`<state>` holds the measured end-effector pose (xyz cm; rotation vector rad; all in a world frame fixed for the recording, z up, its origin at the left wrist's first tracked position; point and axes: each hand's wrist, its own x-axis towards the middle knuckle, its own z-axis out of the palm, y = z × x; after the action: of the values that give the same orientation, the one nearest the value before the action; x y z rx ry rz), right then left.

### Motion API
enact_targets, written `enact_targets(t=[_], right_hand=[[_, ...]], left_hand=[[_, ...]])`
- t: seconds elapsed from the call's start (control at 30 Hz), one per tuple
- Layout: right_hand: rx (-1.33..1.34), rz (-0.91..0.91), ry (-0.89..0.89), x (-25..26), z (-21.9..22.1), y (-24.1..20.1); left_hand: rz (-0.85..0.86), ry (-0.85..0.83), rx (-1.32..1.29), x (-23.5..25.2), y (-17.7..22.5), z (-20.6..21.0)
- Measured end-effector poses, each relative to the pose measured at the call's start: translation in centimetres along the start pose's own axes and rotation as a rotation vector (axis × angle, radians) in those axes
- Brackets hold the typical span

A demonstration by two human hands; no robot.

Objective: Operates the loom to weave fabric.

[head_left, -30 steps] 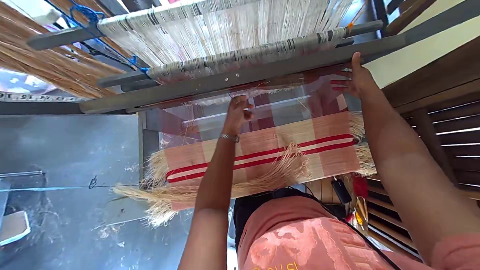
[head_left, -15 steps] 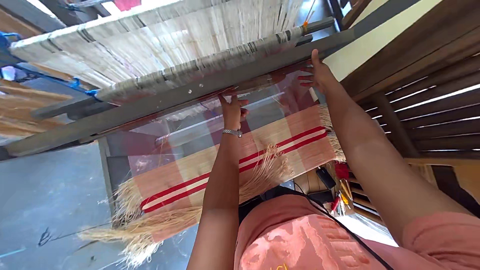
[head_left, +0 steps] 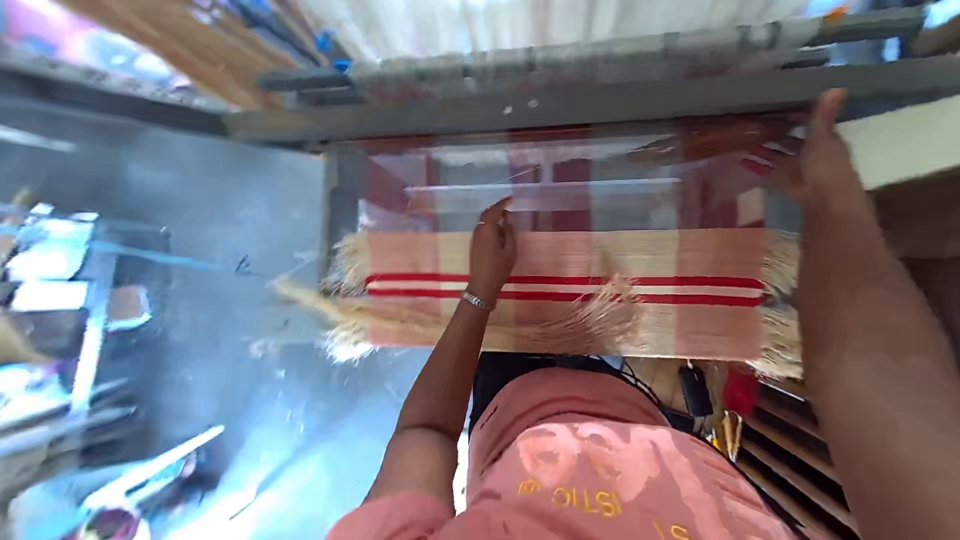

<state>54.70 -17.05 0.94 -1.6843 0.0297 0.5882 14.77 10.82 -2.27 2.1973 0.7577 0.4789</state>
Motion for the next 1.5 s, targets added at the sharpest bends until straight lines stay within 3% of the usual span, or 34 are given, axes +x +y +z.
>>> enact_targets(t=[0.07, 0.13, 0.23, 0.37, 0.57, 0.73, 0.9, 1.07, 1.17, 1.27, 1.37, 1.5], right_hand=[[-0.021, 0.007, -0.021, 0.1, 0.0, 0.0], [-0.012, 0.001, -0.002, 0.0, 0.3, -0.1], [-0.004, -0.037, 0.086, -0.7, 1.0, 0.0], [0.065, -0.149, 0.159, -0.8, -0.4, 1.4], [0.154, -0.329, 0.435, -5.2, -4.0, 3.6], [0.259, -0.427, 0.681, -8.5, -10.9, 5.6], [0.116, -0.505, 0.767, -12.3, -14.5, 6.6], [-0.127, -0.735, 0.825, -15.8, -13.3, 6.0], [-0.507, -0.893, 0.773, -17.7, -11.1, 5.2], [-0.831, -0.893, 0.507, -18.8, -8.1, 5.0], [-0.914, -0.972, 0.362, -16.4, -5.9, 7.1], [-0.979, -0.826, 0.312, -12.6, -6.1, 9.6]], left_hand=[[-0.005, 0.201, 0.231, -0.4, -4.6, -3.7], [-0.142, 0.303, 0.422, -0.4, -7.8, -8.1], [-0.418, 0.290, 0.489, -0.3, -10.9, -12.7], [-0.580, 0.151, 0.465, 0.1, -12.7, -16.0], [-0.502, -0.016, 0.423, -0.2, -14.9, -18.0], [-0.437, -0.023, 0.423, -0.1, -14.5, -17.8], [-0.367, -0.042, 0.424, -0.4, -15.0, -18.0], [-0.358, -0.045, 0.431, -0.3, -15.4, -18.0], [-0.364, -0.046, 0.468, -0.2, -15.5, -17.7], [-0.378, -0.039, 0.509, -0.2, -15.1, -17.2], [-0.357, -0.045, 0.545, -0.2, -14.9, -17.0], [-0.385, -0.048, 0.568, -0.2, -15.1, -17.4]])
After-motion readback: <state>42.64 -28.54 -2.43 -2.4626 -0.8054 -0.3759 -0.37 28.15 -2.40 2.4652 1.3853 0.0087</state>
